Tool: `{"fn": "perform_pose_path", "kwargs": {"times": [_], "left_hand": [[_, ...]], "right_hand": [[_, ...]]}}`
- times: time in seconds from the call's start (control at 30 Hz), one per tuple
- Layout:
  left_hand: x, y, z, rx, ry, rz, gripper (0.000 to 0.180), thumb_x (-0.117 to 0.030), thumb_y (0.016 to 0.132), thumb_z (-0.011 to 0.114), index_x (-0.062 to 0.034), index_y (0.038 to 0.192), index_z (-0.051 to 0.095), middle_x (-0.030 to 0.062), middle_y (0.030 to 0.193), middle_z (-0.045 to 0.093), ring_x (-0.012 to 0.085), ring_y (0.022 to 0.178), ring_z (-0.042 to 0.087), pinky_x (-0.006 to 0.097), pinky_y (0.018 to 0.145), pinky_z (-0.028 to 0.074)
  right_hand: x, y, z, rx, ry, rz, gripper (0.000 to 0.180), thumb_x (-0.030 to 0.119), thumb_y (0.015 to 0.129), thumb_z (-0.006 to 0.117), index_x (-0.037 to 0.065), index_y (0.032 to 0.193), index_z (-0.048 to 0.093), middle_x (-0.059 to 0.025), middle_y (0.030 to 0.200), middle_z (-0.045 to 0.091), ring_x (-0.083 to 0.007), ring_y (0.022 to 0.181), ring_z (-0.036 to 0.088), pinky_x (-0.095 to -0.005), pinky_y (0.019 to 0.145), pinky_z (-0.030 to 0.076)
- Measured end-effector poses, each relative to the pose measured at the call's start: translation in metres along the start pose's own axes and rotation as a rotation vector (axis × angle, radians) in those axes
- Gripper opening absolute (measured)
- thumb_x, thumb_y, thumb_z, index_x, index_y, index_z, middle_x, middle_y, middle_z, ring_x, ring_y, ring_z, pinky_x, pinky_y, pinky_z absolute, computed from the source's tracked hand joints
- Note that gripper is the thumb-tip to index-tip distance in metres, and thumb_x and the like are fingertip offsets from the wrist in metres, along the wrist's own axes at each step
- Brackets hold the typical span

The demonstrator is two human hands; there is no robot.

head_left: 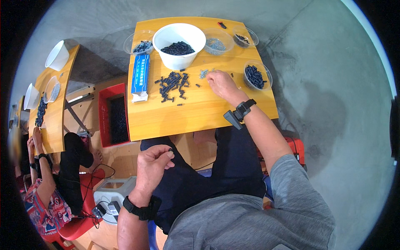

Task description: Assembling small black plastic components with metallic pins.

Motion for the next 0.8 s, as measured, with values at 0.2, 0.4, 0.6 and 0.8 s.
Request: {"fn": "perform_pose_path", "kwargs": {"times": [0.2,0.4,0.6,0.8], "left_hand": [[-0.005,0.000,0.004,0.008,-0.111,0.064,0.011,-0.003,0.087,0.059,0.0031,0.093,0.065,0.0071,0.079,0.066,0.0111,0.063,0.061,0.023,0.059,0.049],[-0.006,0.000,0.004,-0.001,-0.116,0.084,0.011,-0.002,0.087,0.058,0.0034,0.093,0.066,0.0070,0.079,0.066,0.0109,0.063,0.061,0.023,0.059,0.049],[-0.003,-0.002,0.002,-0.016,-0.093,0.074,0.011,-0.002,0.086,0.059,0.0038,0.093,0.066,0.0069,0.079,0.065,0.0109,0.063,0.061,0.023,0.058,0.048],[-0.006,-0.001,0.003,-0.037,-0.078,0.094,0.012,-0.004,0.087,0.060,0.0031,0.095,0.066,0.0064,0.081,0.066,0.0111,0.064,0.061,0.023,0.059,0.049]], "right_hand": [[-0.002,-0.005,-0.005,-0.028,-0.046,0.076,0.007,0.003,0.082,0.054,-0.001,0.085,0.059,-0.0211,0.081,0.060,-0.0382,0.079,0.059,-0.0428,0.071,0.047],[0.004,-0.008,-0.006,-0.026,-0.040,-0.024,0.011,0.008,0.083,0.055,0.001,0.087,0.062,-0.0190,0.081,0.060,-0.0368,0.080,0.059,-0.0431,0.072,0.047],[0.019,-0.019,-0.004,0.077,-0.115,0.039,0.013,0.015,0.082,0.058,0.007,0.089,0.064,-0.0172,0.085,0.060,-0.0358,0.086,0.060,-0.0451,0.076,0.048],[0.011,-0.022,0.010,0.033,-0.283,0.037,0.014,0.015,0.084,0.055,0.007,0.090,0.065,-0.0161,0.085,0.062,-0.0376,0.081,0.060,-0.0437,0.072,0.048]]}}
Point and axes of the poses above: each hand's wrist, its own y-axis towards the middle knuckle, its own z-axis out of the palm, x = y × z, the point moved 3 cm from there along y, towards the middle knuckle
